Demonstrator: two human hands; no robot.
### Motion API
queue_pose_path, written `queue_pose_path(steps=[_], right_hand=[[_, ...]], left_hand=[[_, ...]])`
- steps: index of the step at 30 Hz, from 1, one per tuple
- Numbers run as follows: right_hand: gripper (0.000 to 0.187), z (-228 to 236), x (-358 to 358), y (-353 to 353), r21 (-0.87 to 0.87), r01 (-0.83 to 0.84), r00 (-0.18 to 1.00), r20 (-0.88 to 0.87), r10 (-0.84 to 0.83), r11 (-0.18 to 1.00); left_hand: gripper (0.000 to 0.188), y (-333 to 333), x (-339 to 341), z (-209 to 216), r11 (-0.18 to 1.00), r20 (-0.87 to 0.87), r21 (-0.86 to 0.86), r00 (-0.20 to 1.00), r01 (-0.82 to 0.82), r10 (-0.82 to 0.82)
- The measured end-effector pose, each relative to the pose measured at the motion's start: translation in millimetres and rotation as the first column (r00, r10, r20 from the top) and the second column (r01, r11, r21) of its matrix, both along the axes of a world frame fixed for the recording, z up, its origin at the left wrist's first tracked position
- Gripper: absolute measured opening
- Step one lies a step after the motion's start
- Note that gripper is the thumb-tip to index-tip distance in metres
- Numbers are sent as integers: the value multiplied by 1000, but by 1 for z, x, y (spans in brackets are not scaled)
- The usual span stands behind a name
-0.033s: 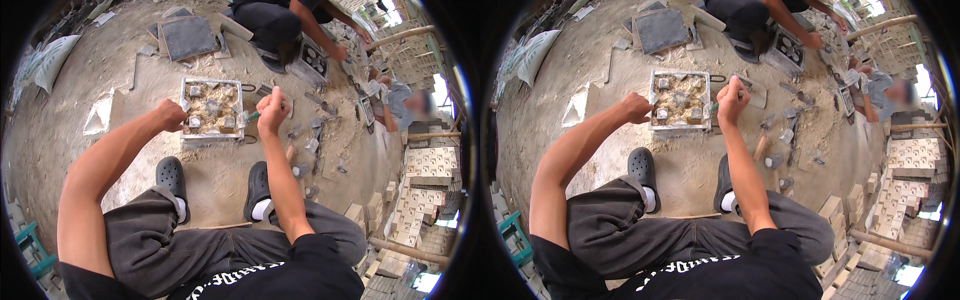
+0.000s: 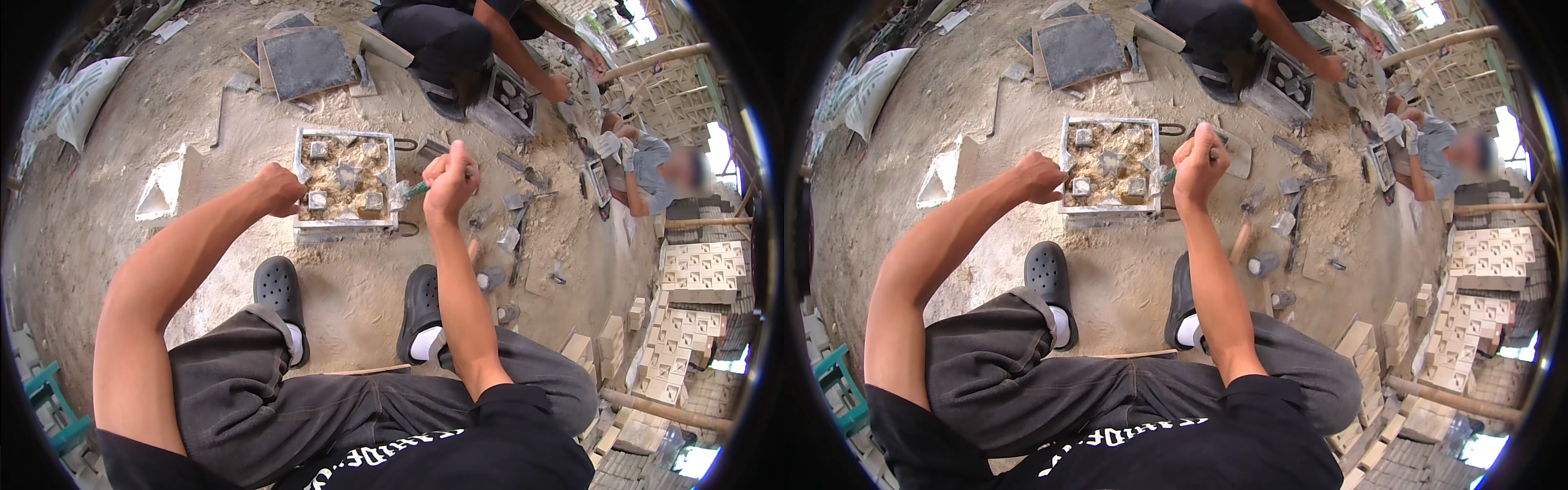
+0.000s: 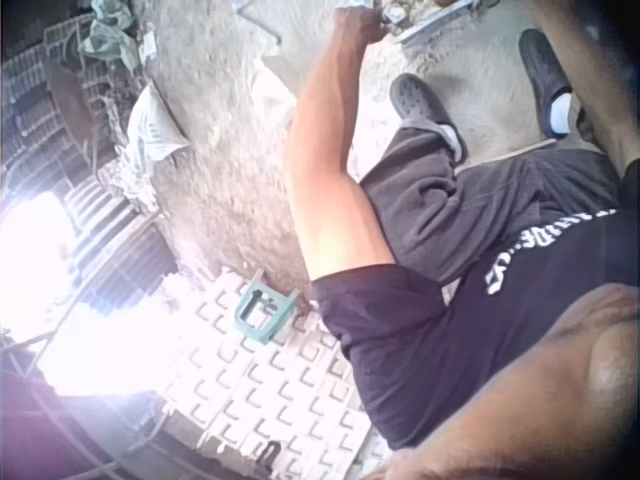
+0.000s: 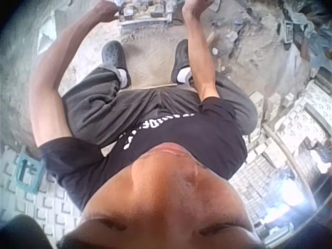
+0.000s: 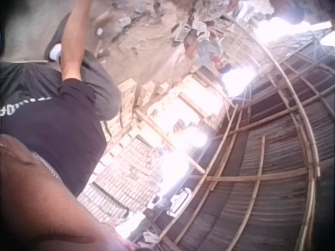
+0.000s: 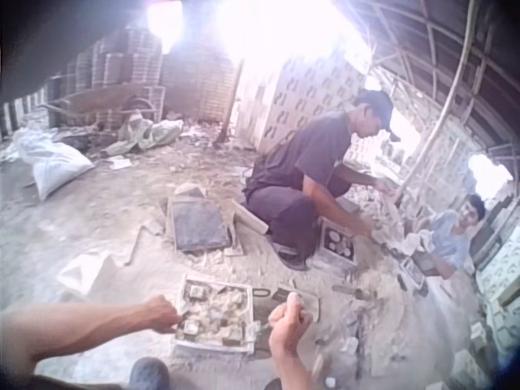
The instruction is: The person uses a trowel to scrape and smooth material inside a square metal mold on the ground, and uses a small pick tool to refine the edges and details of the stone within the mold.
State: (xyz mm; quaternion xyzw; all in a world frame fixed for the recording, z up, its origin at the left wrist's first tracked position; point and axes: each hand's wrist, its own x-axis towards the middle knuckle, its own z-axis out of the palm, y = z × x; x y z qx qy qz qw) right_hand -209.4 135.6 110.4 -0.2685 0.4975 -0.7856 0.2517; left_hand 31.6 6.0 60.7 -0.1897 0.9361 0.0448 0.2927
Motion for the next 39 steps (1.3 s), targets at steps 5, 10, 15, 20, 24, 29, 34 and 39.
queue_pose_path(steps=[5, 10, 15, 20, 24, 29, 34, 39], right_hand=[[50, 7, 7, 5, 25, 65, 994, -90, -62, 998], [46, -29, 26, -6, 192, 14, 979, -203, 26, 981], [47, 28, 18, -4, 30, -22, 996, -86, 25, 999], [44, -47, 17, -2, 154, 44, 949, -316, 7, 987], [46, -16, 13, -8, 165, -40, 981, -182, 70, 986], [51, 29, 17, -2, 104, 7, 992, -127, 6, 995], [45, -35, 18, -2, 213, 99, 984, -169, -63, 972], [45, 1, 18, -2, 120, 75, 996, -63, -68, 990]], left_hand=[[35, -6, -7, -3, 999, 17, 30, 1000, 23, -24], [33, -7, -10, 4, 1000, 29, 25, 1000, -1, 0], [35, -9, -2, -3, 1000, 23, 14, 1000, -1, 0], [35, -12, -7, 1, 1000, 47, 24, 999, -13, 12], [34, -5, -3, 8, 998, -3, 58, 1000, -27, 27], [35, -10, 0, -3, 999, 74, 33, 997, -23, 20], [34, -13, -1, -1, 1000, 33, 2, 999, 1, -1], [35, -5, 12, 0, 999, 53, 24, 998, -39, 38]])
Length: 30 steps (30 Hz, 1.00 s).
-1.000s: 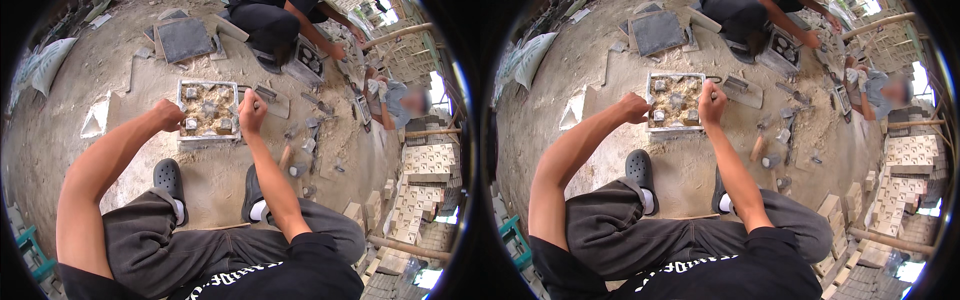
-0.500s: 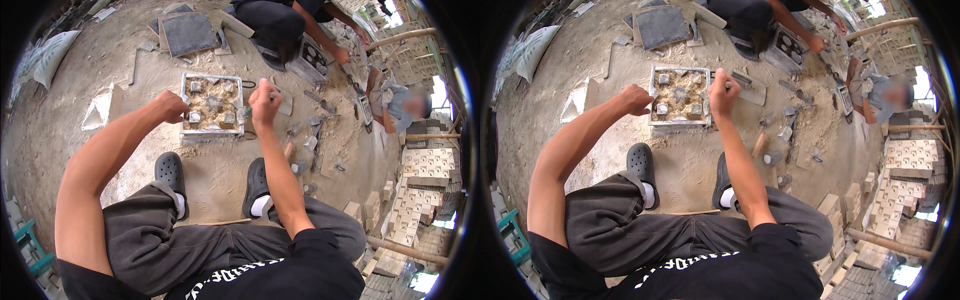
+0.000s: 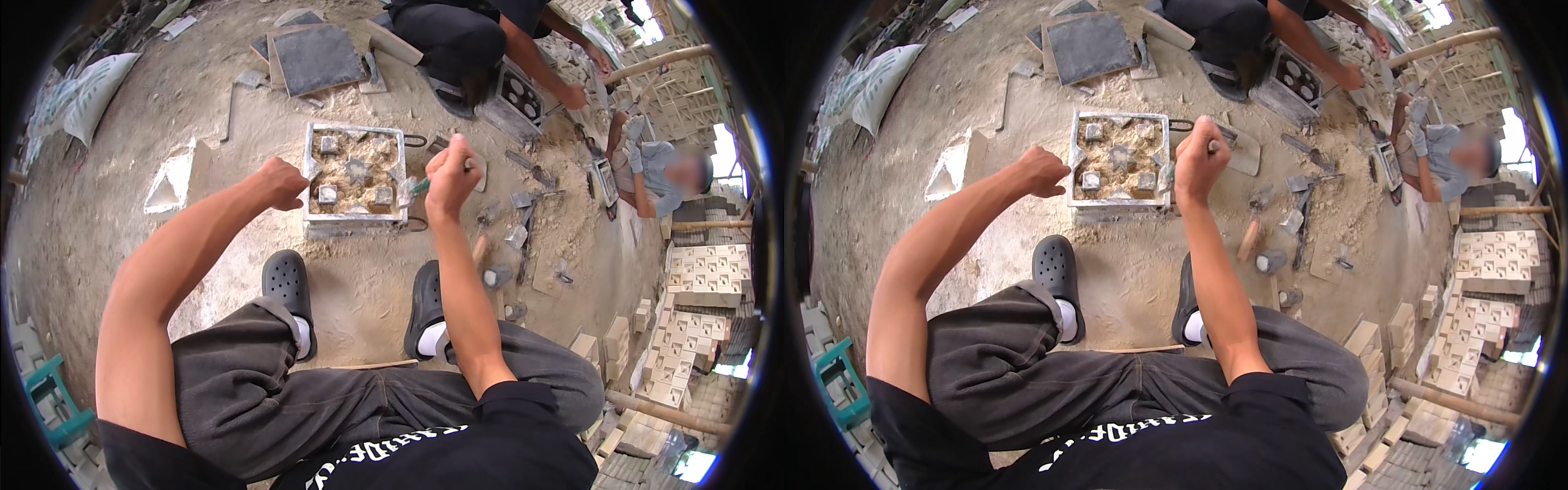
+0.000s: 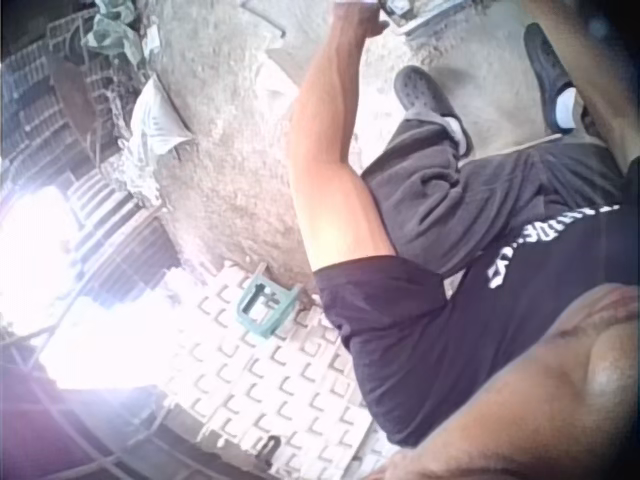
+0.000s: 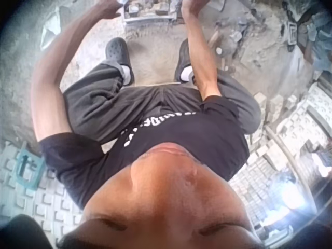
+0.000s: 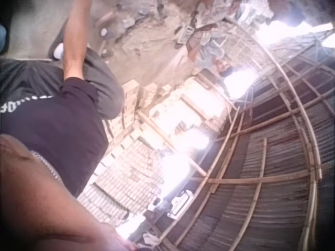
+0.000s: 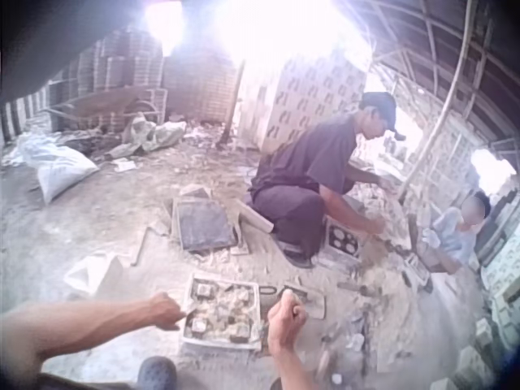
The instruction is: The person uses a trowel to scrape and smooth material inside a square metal mold on the ground, and uses a small pick tool to refine the edges and details of the stone within the mold.
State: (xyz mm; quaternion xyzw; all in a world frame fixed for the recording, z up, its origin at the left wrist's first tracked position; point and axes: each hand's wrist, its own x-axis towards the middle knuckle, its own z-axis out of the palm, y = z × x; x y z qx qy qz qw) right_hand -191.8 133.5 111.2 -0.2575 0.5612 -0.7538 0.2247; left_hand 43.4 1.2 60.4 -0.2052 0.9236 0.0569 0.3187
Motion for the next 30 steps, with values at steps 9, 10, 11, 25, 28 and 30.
queue_pose_path(steps=[9, 10, 11, 25, 28, 30], right_hand=[[47, -44, 9, 2, 61, -50, 981, -184, 60, 997], [48, -35, 4, 0, 38, -73, 973, -216, 80, 997], [47, -23, 2, 3, 19, -78, 980, -182, 80, 997], [46, -27, 6, 6, 55, 76, 997, -4, -76, 996], [48, 8, 1, 9, -85, 104, 992, -60, -110, 991], [48, 5, 2, 8, -70, 109, 991, -69, -114, 992]], left_hand=[[36, -8, 3, -10, 1000, 20, -5, 1000, 13, -13], [36, -9, 2, -8, 1000, -1, -7, 1000, 15, -15], [36, -6, 0, -4, 1000, -19, 0, 1000, 19, -19], [33, -4, -10, 0, 1000, -22, -10, 1000, 10, -10], [35, -8, -3, -2, 998, -65, -35, 997, 45, -47], [33, -10, -4, -3, 999, -29, -36, 999, 25, -26]])
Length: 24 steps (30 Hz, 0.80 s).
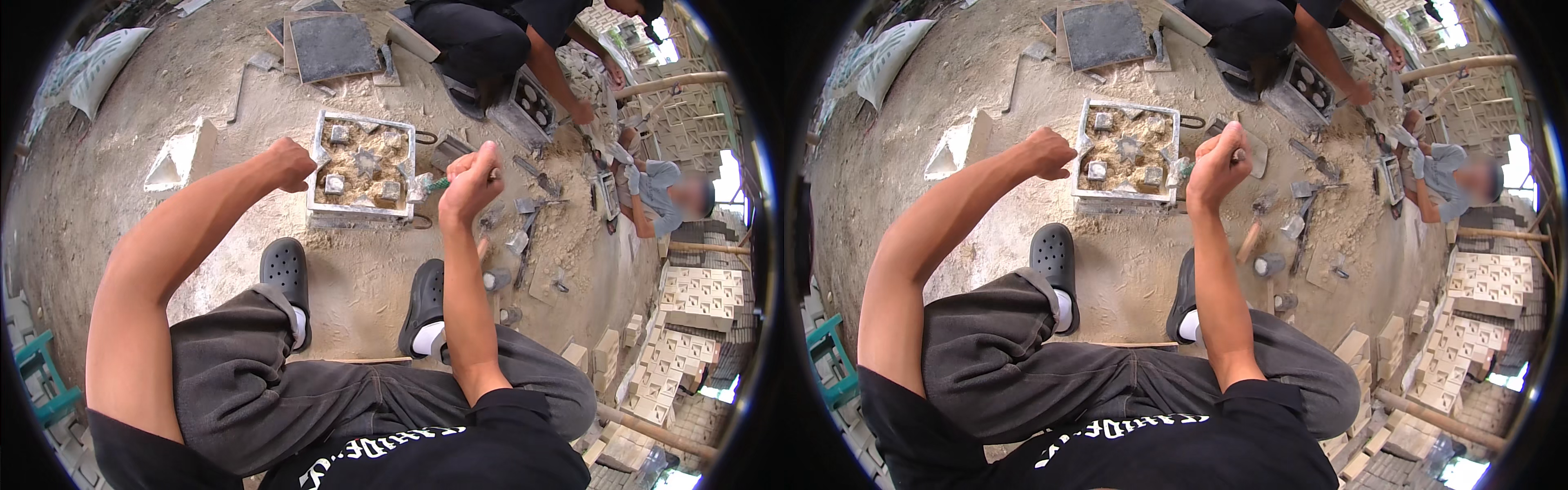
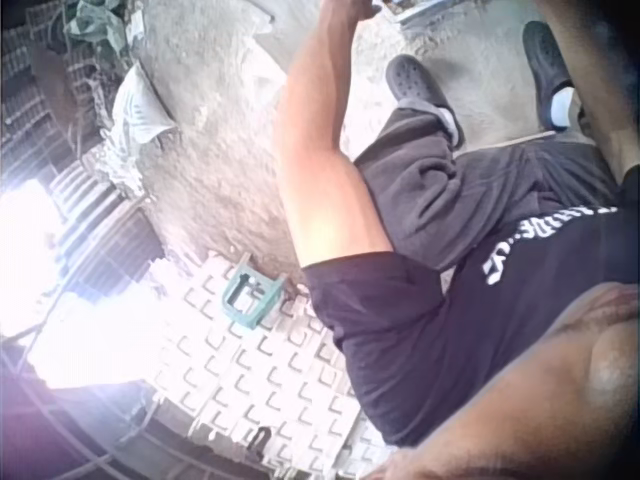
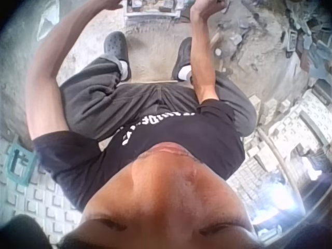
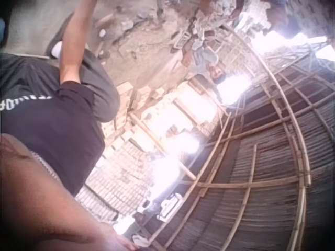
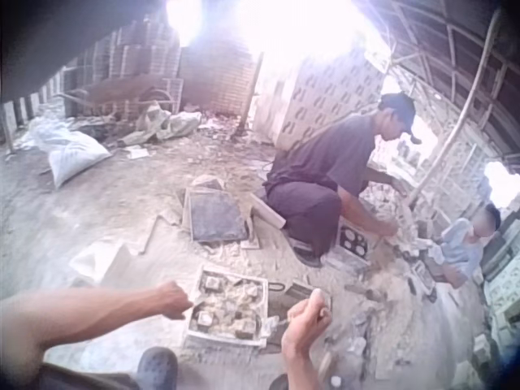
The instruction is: The person uses a trowel to scrape and smooth material inside a square metal mold on the ground, and uses a small pick tool to refine the edges and details of the stone within the mold.
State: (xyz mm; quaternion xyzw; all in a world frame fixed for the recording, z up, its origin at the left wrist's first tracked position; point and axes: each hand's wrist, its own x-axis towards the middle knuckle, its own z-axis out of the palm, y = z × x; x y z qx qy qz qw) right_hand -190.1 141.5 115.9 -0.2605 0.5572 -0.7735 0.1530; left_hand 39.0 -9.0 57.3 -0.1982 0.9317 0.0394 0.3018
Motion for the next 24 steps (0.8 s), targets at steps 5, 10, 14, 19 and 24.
queue_pose_path(steps=[5, 10, 14, 19, 24], right_hand=[[47, -65, -2, -4, 160, -58, 987, -136, 80, 985], [48, -13, -16, -8, -35, -256, 965, 52, 257, 966], [48, 16, -32, 10, -181, -601, 797, -60, 601, 779], [40, -50, -23, 13, -148, -717, 697, -141, 703, 681], [37, -52, -11, 11, -49, -712, 701, 17, 713, 701]], left_hand=[[31, -1, -6, 0, 1000, -7, -15, 1000, -20, 20], [35, 2, -1, 6, 999, 30, 23, 998, -46, 46], [33, -1, 4, -2, 1000, 18, 18, 1000, -19, 19], [36, -4, -1, 0, 1000, 15, 16, 1000, -16, 16], [36, 1, 1, 2, 999, 29, 28, 999, -36, 35]])
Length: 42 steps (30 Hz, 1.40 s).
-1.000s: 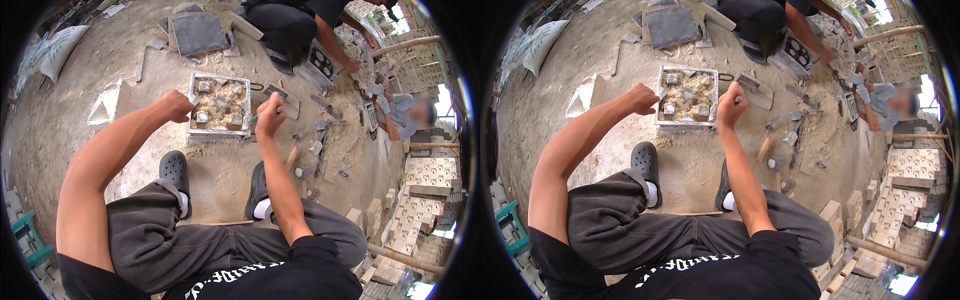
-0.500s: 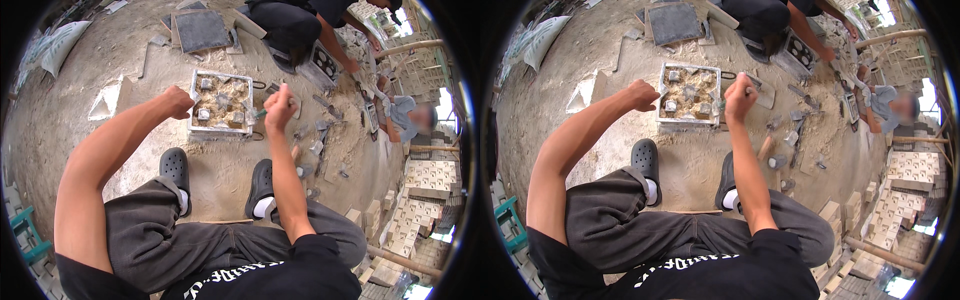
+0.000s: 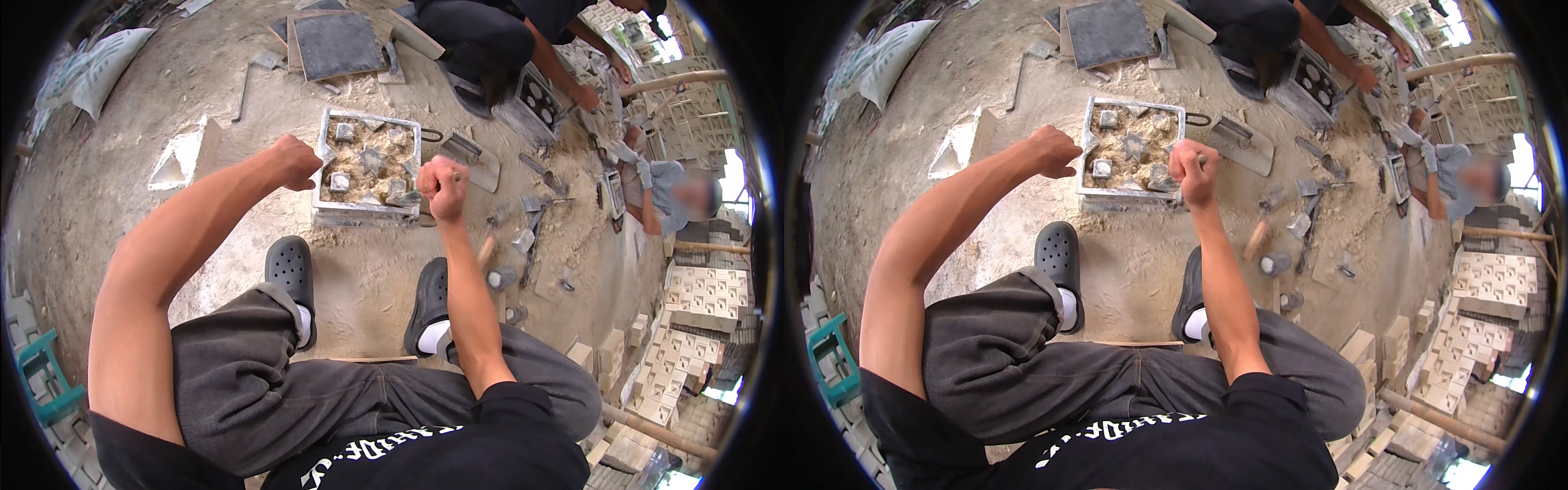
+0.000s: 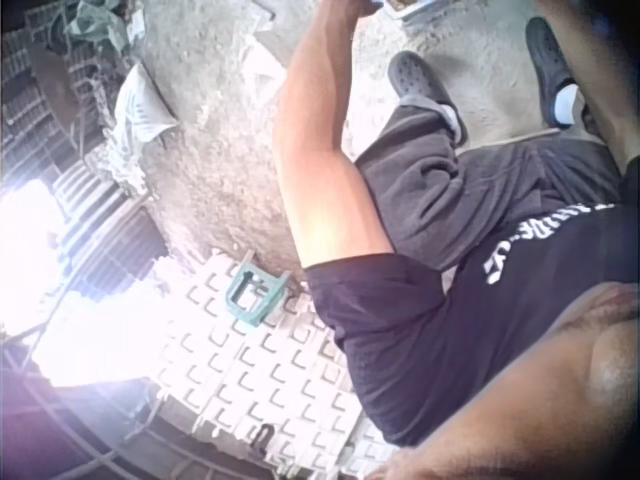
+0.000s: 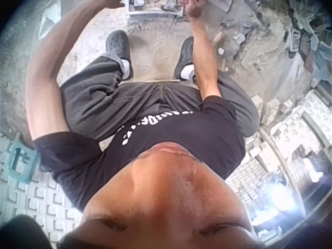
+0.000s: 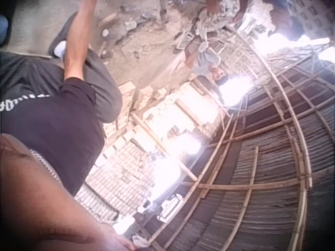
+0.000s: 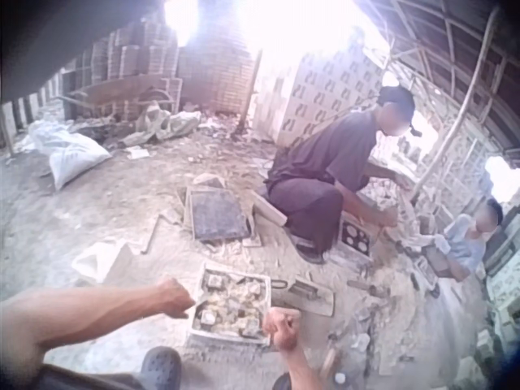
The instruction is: The person uses a trowel to scrape and smooth material inside a square metal mold on the ground, and uses a small pick tool to refine the edges and details of the stone within the mold.
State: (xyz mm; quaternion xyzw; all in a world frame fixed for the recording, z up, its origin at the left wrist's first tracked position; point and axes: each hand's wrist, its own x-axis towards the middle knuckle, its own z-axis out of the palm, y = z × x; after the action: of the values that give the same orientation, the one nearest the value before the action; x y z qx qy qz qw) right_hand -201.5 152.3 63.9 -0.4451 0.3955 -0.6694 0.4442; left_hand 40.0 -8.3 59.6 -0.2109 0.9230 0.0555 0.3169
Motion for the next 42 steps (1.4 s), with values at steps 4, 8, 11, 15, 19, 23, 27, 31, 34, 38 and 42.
queue_pose_path(steps=[4, 8, 11, 15, 19, 23, 27, 31, 34, 38, 42], right_hand=[[34, 30, -2, 5, -49, 18, 997, -73, -22, 999], [34, 13, -11, 3, -112, 57, 995, -72, -65, 992], [33, 11, -17, 0, -82, 106, 994, 5, -106, 991], [34, 31, -8, 8, -63, 104, 991, -73, -109, 993], [39, 8, -3, 11, -66, 167, 977, -121, -174, 984], [45, -6, 6, 2, -17, 232, 958, -168, -231, 973], [53, 25, 20, 2, 24, 342, 931, -144, -336, 939], [54, 63, 25, -5, -51, 413, 911, 27, -412, 909], [62, 79, 27, -15, -11, 417, 905, 101, -414, 909], [65, 86, 41, -27, 25, 443, 895, 41, -443, 896], [60, 86, 48, -34, 48, 420, 905, 45, -422, 906]], left_hand=[[36, 3, 5, 0, 1000, 10, 1, 1000, 4, -4], [36, -1, 3, -3, 1000, 46, 9, 999, -1, 0], [36, -2, -3, -1, 1000, 48, 14, 999, -8, 8], [35, 0, -2, 0, 1000, -23, -3, 1000, 11, -12], [34, 1, -9, -2, 1000, -12, 11, 1000, 28, -28], [33, -1, -6, -4, 1000, 1, 23, 1000, -3, 3], [33, 2, 0, -3, 1000, -30, 11, 1000, -7, 7], [33, 2, -1, -4, 1000, 2, 12, 1000, 0, 0], [32, -1, 2, -6, 1000, -19, -11, 1000, -4, 4], [33, -2, -5, -3, 1000, -11, 6, 1000, -24, 24], [33, -2, -9, -2, 1000, -13, 22, 1000, -16, 17]])
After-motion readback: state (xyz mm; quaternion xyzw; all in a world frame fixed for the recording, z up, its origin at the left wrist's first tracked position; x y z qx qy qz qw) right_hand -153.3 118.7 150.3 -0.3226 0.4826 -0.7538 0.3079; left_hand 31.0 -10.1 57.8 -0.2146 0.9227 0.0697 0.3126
